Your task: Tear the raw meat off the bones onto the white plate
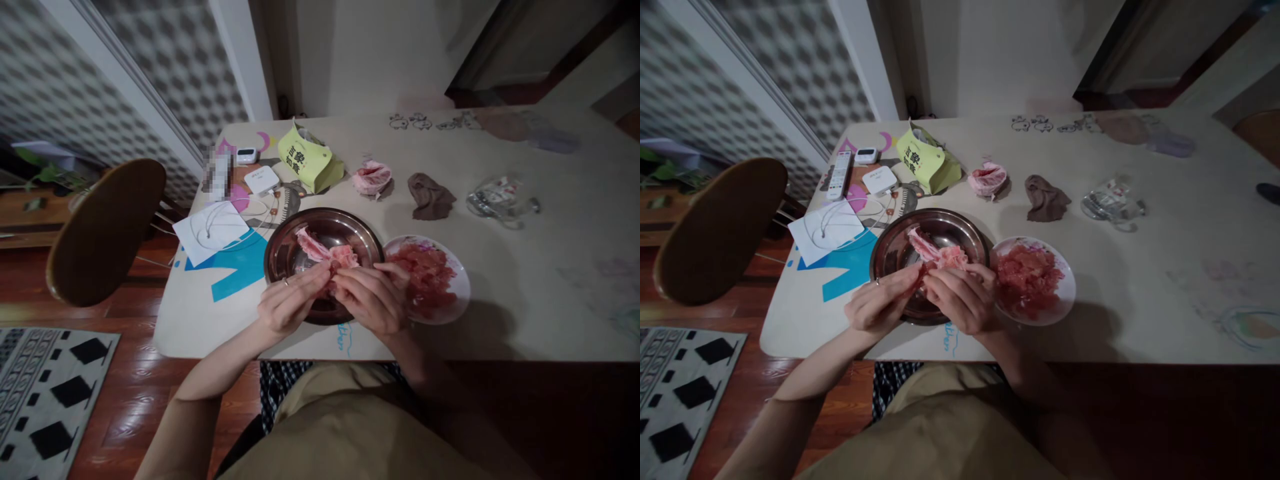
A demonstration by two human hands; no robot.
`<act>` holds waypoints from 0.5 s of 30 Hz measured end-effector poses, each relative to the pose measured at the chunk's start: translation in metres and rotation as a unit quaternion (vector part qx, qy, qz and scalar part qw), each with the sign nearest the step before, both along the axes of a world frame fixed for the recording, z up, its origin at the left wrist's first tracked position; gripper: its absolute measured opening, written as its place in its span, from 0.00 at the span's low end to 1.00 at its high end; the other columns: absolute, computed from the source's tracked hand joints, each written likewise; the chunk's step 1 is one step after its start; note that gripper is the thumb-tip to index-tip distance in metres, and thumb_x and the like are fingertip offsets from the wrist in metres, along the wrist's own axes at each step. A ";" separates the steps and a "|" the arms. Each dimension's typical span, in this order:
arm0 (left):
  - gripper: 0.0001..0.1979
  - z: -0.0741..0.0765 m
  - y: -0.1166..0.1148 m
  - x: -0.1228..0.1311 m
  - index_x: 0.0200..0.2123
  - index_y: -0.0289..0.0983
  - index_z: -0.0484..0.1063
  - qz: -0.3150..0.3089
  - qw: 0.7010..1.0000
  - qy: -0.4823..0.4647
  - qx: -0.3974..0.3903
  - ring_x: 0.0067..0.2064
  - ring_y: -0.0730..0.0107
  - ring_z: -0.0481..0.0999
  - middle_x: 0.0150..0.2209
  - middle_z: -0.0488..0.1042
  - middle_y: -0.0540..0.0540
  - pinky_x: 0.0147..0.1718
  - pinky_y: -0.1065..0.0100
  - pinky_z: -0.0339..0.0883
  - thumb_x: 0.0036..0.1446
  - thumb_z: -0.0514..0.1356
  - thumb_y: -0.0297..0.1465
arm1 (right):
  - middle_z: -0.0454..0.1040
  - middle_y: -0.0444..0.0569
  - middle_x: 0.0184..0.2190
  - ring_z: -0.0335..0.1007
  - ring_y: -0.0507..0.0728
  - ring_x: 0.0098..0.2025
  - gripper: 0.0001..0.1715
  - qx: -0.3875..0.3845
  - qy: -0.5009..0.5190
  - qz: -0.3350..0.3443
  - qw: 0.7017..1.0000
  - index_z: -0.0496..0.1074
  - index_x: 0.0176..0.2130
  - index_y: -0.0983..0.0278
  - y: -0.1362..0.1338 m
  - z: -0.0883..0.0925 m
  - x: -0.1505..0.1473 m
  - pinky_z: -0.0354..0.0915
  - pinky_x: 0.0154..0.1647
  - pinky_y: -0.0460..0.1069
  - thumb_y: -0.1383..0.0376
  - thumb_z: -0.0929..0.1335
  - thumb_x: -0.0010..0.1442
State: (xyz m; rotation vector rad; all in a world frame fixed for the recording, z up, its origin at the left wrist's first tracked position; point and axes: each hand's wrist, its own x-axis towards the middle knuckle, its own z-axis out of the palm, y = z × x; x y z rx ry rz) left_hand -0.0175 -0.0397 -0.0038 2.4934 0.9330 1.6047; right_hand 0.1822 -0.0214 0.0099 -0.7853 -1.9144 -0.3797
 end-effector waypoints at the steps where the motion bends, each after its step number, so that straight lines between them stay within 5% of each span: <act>1: 0.28 0.001 0.000 0.000 0.66 0.37 0.69 0.000 1.000 -0.007 0.000 0.60 0.65 0.82 0.59 0.80 0.42 0.56 0.66 0.81 0.65 0.62 0.17 | 0.86 0.41 0.36 0.83 0.49 0.37 0.05 -0.005 0.010 -0.004 1.000 0.76 0.45 0.60 0.001 0.001 0.000 0.67 0.53 0.51 0.70 0.71 0.70; 15: 0.24 -0.005 0.006 -0.001 0.60 0.42 0.75 0.049 0.996 -0.080 0.004 0.52 0.62 0.86 0.53 0.84 0.45 0.46 0.66 0.85 0.63 0.65 0.20 | 0.85 0.41 0.36 0.82 0.54 0.36 0.16 -0.032 0.101 -0.018 0.994 0.75 0.50 0.55 0.009 -0.004 -0.002 0.69 0.52 0.54 0.72 0.73 0.65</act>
